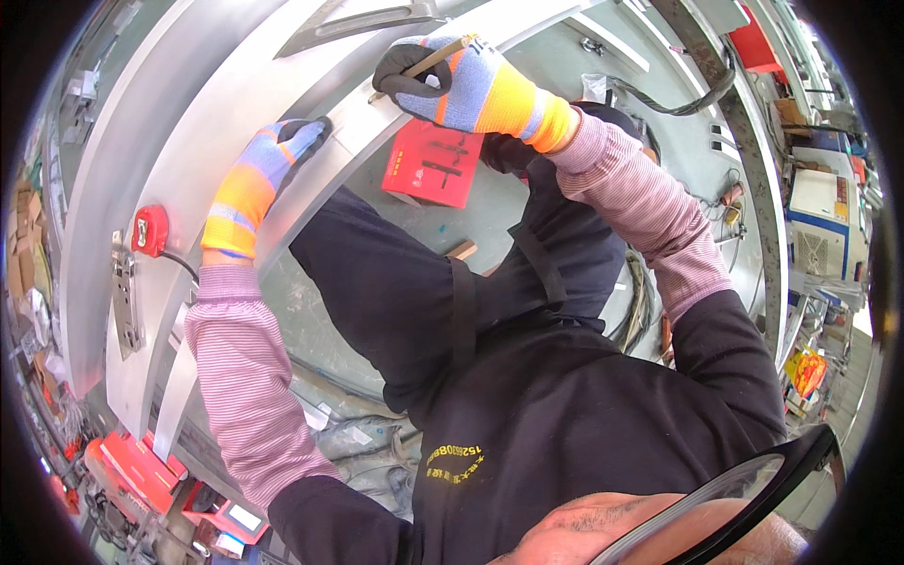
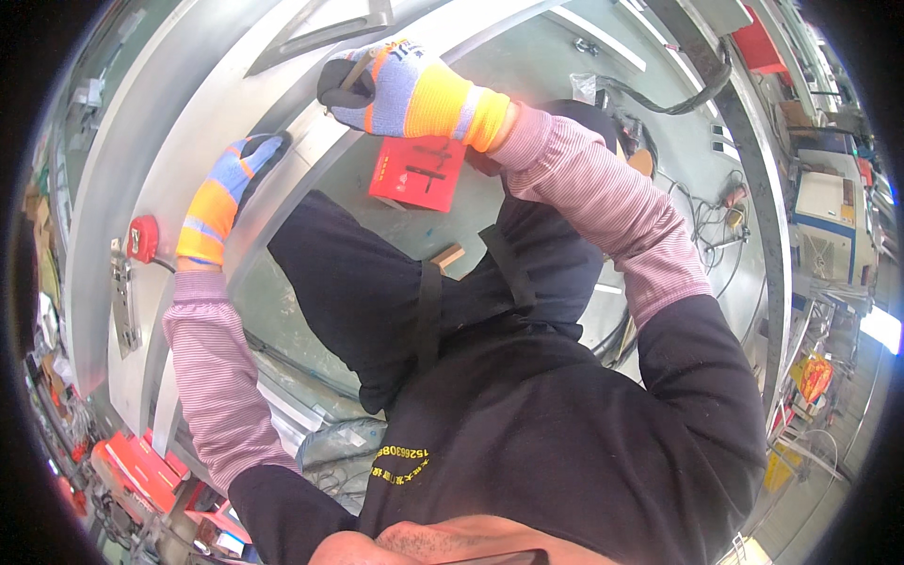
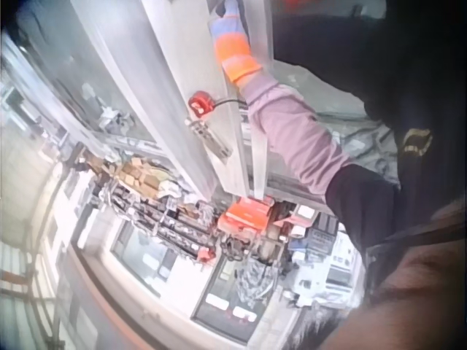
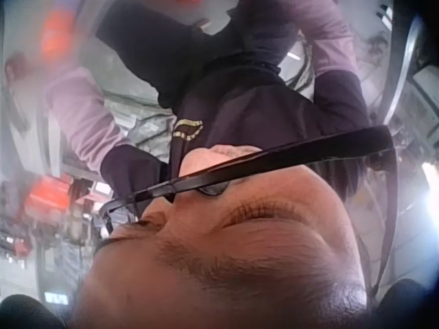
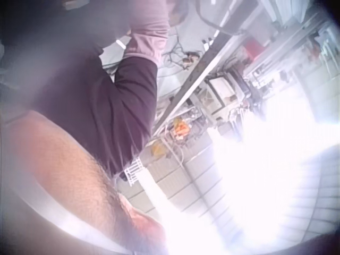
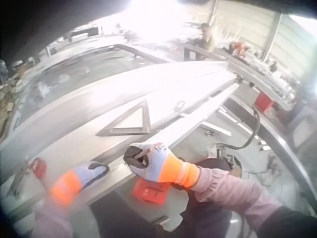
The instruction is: The person measures a long metal profile using a tape measure and marks it with a pencil. They then use a set square to draw a perpendicular line and place a metal bracket on the profile to mark additional points.
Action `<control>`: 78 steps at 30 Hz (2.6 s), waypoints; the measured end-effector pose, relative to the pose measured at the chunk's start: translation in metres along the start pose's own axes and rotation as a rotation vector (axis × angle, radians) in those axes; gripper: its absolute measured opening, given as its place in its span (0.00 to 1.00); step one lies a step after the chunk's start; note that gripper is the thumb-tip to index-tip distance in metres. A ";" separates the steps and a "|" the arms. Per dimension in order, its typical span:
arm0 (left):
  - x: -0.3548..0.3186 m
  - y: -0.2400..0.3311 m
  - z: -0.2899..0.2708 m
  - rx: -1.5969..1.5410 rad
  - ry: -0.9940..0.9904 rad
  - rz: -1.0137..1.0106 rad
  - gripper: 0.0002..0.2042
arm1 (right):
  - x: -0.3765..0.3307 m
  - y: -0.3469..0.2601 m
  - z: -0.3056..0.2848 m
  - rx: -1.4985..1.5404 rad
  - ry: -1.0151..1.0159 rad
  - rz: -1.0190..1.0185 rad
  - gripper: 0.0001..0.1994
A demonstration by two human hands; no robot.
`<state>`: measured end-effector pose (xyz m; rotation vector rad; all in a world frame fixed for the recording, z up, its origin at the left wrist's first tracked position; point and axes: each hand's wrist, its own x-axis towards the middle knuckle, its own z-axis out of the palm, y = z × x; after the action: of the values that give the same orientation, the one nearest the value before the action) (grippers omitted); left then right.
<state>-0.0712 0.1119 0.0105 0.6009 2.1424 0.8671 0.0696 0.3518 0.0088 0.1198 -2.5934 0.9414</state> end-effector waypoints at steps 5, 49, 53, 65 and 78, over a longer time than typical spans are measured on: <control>0.006 -0.011 -0.001 0.025 -0.002 -0.002 0.21 | 0.008 -0.027 0.012 0.030 -0.108 -0.010 0.19; -0.080 -0.053 0.037 0.768 0.627 0.435 0.19 | -0.026 0.115 -0.071 -0.280 0.447 -0.157 0.23; -0.078 -0.056 0.039 0.723 0.649 0.468 0.19 | -0.026 0.114 -0.070 -0.271 0.463 -0.157 0.23; -0.077 -0.055 0.039 0.707 0.642 0.446 0.17 | -0.026 0.115 -0.069 -0.291 0.466 -0.155 0.21; -0.075 -0.059 0.039 0.718 0.640 0.457 0.17 | -0.026 0.119 -0.067 -0.294 0.478 -0.197 0.21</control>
<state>-0.0028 0.0402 -0.0180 1.3560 2.9898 0.5242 0.0906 0.4850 -0.0250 0.0598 -2.1926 0.4436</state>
